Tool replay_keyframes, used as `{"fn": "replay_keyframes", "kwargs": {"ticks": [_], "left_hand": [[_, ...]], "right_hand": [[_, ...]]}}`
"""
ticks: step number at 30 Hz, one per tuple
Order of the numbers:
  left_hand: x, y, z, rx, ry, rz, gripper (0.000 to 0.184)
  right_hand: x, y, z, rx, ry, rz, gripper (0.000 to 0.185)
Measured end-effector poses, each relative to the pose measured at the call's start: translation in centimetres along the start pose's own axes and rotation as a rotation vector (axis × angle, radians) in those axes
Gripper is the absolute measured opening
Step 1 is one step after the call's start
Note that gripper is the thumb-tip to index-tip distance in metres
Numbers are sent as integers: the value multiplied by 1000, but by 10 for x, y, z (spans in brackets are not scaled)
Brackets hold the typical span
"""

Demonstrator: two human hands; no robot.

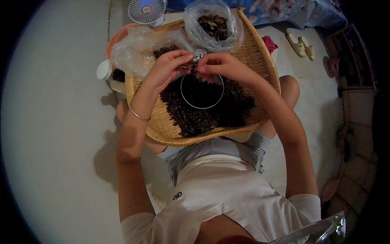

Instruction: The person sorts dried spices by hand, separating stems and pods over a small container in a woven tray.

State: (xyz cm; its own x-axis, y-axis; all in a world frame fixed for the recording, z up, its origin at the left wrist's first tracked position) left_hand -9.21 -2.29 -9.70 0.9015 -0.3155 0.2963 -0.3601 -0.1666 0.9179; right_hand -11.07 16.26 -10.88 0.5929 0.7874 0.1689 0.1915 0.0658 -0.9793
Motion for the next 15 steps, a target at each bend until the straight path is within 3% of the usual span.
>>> {"fn": "replay_keyframes", "kwargs": {"ticks": [15], "left_hand": [[-3,-2,2,-57,-28,-12,22]], "right_hand": [[-3,3,-1,-116,36,-42,15]]}}
Point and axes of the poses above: each hand's wrist, its own x-axis away from the middle knuckle, its own z-axis out of the back of the hand, y = z × x, the point moved 2 cm from there along -x, towards the middle knuckle, and after that the axes turned 3 degrees about -z, right-handed, at the moved point
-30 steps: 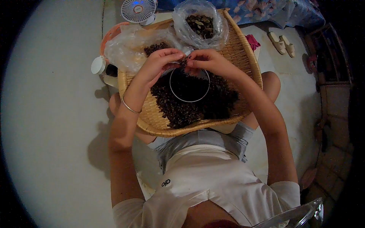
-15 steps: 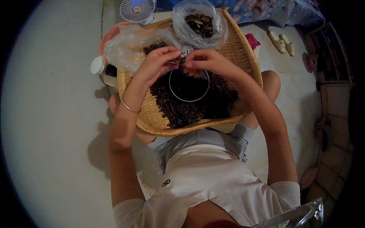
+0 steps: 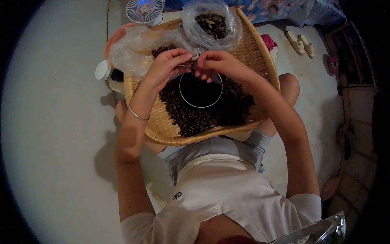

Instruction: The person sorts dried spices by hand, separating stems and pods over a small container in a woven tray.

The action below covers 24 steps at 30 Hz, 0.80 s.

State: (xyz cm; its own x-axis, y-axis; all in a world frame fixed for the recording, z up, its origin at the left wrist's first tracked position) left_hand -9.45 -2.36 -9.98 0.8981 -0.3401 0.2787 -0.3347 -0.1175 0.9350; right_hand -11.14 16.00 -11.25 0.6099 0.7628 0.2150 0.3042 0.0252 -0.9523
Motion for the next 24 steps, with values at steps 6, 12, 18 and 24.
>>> {"fn": "replay_keyframes", "kwargs": {"ticks": [6,12,18,24], "left_hand": [[1,3,-2,41,36,-7,19],[1,3,-2,71,32,-24,18],[-2,-1,2,28,9,-17,21],[-1,0,0,22,-8,-32,22]], "right_hand": [[-1,3,3,-24,-4,-9,15],[3,-1,1,1,-1,22,19],[2,-2,0,27,28,8,18],[1,-3,-1,2,20,-12,17]]}}
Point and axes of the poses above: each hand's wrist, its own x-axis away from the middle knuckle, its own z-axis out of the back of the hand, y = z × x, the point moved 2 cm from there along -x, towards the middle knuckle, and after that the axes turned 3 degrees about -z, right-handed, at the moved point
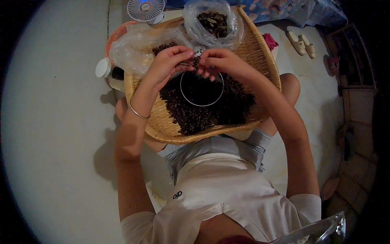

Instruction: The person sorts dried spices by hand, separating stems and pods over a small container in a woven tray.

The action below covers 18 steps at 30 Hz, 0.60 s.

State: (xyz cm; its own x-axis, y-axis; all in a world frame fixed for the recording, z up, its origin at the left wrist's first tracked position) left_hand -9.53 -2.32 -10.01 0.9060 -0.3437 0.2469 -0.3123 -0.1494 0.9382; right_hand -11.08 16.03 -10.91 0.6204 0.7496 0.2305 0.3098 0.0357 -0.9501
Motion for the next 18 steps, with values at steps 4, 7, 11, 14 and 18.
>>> {"fn": "replay_keyframes", "kwargs": {"ticks": [4,7,11,14,18], "left_hand": [[0,1,-1,-7,11,7,21],[2,3,-3,2,39,12,18],[1,3,-3,5,18,4,18],[0,1,-2,11,12,-2,18],[1,2,-4,17,11,2,18]], "right_hand": [[-1,2,1,-67,9,-21,16],[1,-1,-1,-109,31,-53,16],[0,2,2,-126,1,-34,16],[0,2,2,-120,-5,-31,16],[1,2,1,-158,-5,-34,16]]}}
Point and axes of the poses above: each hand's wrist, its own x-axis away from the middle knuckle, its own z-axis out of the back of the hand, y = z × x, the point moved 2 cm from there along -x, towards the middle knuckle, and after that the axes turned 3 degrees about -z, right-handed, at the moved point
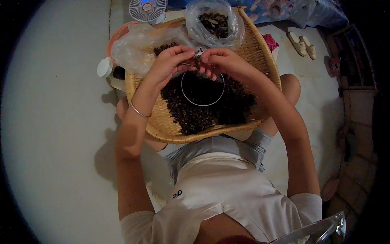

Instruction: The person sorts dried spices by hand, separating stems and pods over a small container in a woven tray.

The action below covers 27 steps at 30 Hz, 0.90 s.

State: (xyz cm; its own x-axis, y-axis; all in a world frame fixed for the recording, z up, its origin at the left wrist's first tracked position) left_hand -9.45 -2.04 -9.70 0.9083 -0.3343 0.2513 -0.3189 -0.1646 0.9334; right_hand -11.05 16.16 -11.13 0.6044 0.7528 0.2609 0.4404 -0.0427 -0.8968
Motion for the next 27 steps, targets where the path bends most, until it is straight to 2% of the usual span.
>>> {"fn": "replay_keyframes", "kwargs": {"ticks": [20,27], "left_hand": [[0,1,0,9,-6,-9,18],[1,1,-1,10,1,-20,18]], "right_hand": [[-3,3,6,30,-13,22,17],[-2,4,-1,168,-35,33,15]]}}
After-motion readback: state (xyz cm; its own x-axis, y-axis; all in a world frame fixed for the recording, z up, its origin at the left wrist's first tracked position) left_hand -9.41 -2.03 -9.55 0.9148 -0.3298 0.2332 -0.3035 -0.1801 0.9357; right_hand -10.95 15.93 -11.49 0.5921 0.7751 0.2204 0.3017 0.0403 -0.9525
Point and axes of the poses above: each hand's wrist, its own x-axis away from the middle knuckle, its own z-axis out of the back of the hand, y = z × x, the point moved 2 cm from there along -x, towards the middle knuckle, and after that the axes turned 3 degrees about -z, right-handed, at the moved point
